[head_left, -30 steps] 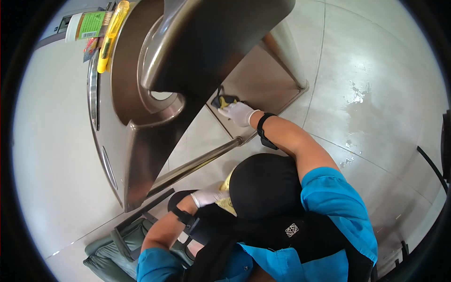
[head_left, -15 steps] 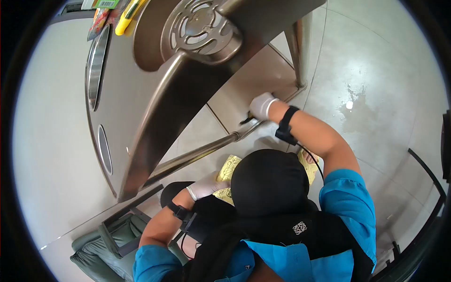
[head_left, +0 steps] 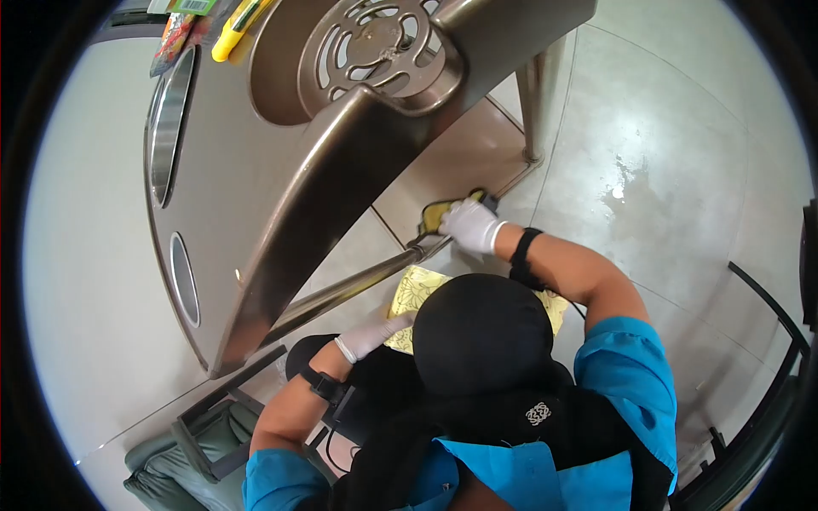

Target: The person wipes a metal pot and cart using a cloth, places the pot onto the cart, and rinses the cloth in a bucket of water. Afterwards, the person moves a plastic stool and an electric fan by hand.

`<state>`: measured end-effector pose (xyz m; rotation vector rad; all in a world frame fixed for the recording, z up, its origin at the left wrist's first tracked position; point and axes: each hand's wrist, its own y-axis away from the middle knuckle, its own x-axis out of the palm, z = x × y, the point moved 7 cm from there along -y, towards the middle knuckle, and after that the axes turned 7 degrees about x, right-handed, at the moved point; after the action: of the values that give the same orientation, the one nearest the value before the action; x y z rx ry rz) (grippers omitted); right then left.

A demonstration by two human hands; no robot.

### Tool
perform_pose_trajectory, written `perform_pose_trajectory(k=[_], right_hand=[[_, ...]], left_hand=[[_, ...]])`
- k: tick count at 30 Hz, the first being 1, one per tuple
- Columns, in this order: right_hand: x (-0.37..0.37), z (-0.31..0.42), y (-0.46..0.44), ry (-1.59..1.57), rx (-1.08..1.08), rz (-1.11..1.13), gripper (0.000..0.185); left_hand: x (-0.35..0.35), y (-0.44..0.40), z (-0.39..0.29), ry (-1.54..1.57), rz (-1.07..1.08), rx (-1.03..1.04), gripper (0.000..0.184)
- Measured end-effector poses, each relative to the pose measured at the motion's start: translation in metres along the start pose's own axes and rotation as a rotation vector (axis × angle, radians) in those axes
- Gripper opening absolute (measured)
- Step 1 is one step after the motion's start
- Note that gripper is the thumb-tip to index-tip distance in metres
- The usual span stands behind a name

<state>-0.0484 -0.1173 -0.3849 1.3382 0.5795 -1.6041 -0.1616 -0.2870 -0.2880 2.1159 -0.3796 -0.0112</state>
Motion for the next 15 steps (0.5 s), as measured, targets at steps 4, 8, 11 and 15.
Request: perform_pose_trajectory(k=[4,8,11,15], right_hand=[[-0.028,-0.11,0.033,0.239,0.531,-0.137,0.008],[-0.035,-0.111,0.038,0.161,0.585,-0.126,0.009],[-0.025,-0.073,0.038,-0.064,0.554,-0.103,0.015],[-0.011,-0.049,0.055,-0.225,0.426,-0.043,0.016]], left_hand=[[0.019,-0.007,-0.037,0.071,0.018,0.082,0.054],[0.008,-0.028,-0.048,-0.105,-0.086,0.129,0.049],[0.009,-0.045,-0.077,-0.049,-0.234,0.236,0.046],[0.005,-0.071,-0.105,0.24,-0.383,0.456,0.041]])
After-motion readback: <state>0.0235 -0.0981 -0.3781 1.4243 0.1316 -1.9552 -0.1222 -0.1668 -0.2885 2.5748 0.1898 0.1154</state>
